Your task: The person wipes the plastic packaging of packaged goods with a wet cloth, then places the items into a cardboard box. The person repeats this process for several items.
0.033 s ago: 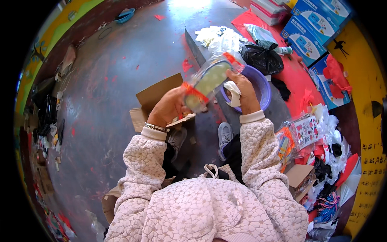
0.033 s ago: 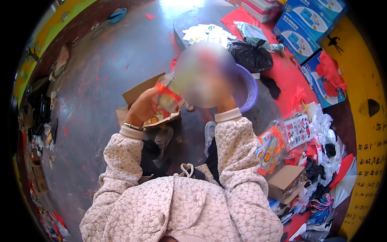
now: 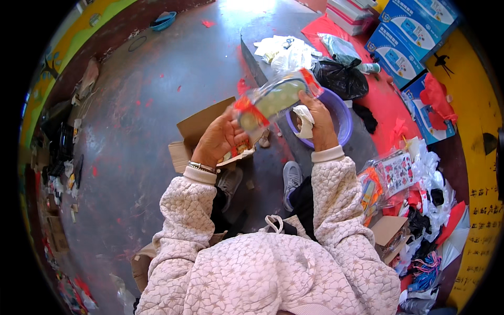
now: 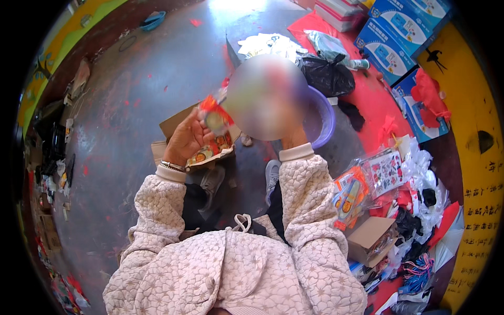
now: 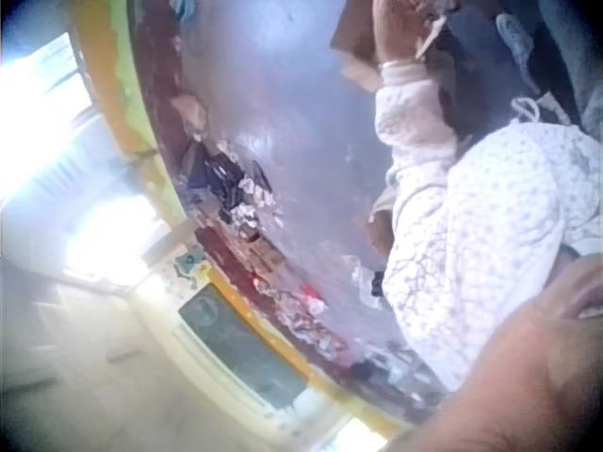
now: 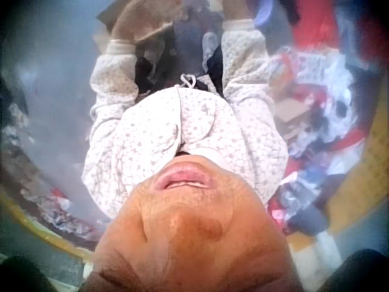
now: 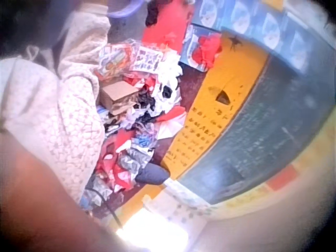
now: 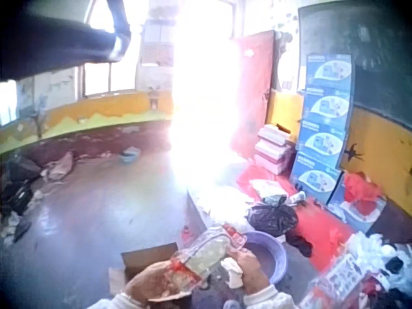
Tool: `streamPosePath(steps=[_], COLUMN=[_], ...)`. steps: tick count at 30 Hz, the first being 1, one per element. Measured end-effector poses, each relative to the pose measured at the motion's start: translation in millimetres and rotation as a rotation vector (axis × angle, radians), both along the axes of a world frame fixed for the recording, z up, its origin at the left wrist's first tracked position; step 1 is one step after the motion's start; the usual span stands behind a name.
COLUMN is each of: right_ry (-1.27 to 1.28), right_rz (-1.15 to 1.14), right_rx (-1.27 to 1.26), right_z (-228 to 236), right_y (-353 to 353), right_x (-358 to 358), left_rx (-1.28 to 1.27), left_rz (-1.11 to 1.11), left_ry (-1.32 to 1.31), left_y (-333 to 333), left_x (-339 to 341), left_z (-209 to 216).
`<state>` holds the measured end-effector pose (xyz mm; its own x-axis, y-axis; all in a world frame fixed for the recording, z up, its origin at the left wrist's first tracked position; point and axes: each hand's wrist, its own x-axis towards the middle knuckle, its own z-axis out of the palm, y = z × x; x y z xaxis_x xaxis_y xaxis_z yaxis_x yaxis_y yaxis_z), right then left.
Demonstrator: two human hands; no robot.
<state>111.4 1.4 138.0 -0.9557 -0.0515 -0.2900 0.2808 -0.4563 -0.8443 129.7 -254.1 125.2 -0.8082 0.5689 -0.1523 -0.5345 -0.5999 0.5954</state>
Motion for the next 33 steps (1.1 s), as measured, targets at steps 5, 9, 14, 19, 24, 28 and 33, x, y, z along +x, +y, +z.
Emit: streamPosePath(steps=[5, 9, 14, 19, 24, 28, 33], right_ry=[-0.041, 0.068, -0.105, 0.698, 0.785, 0.273, 0.168], right_rz=[-0.124, -0.033, -0.283, -0.531, -0.313, -0.279, -0.099], right_rx=[-0.218, -0.141, 0.102, 0.790, 1.404, 1.662, 0.621], right_z=[-12.6, 2.1, -12.3, 12.7, 12.7, -0.7, 9.5], right_y=[-16.5, -38.5, 2.2, -34.3, -57.0, 17.4, 42.7], right_x=[2.6, 26.0, 7.9, 16.7, 11.0, -9.2, 0.1], left_rx=[0.289, 0.228, 0.051, -0.198, -0.496, -0.249, -0.308], left_rz=[0.056, 0.242, 0.388, 0.185, 0.087, 0.130, 0.074], left_ry=[-0.013, -0.076, -0.047, 0.118, 0.178, 0.116, 0.120], left_y=[16.1, 25.5, 23.4, 30.9, 17.2, 4.7, -0.3], left_x=[6.0, 4.9, 7.4, 13.7, 23.0, 20.4, 10.8], left_z=[-17.1, -21.5, -14.7, -11.1, -6.5, 4.1, 4.4])
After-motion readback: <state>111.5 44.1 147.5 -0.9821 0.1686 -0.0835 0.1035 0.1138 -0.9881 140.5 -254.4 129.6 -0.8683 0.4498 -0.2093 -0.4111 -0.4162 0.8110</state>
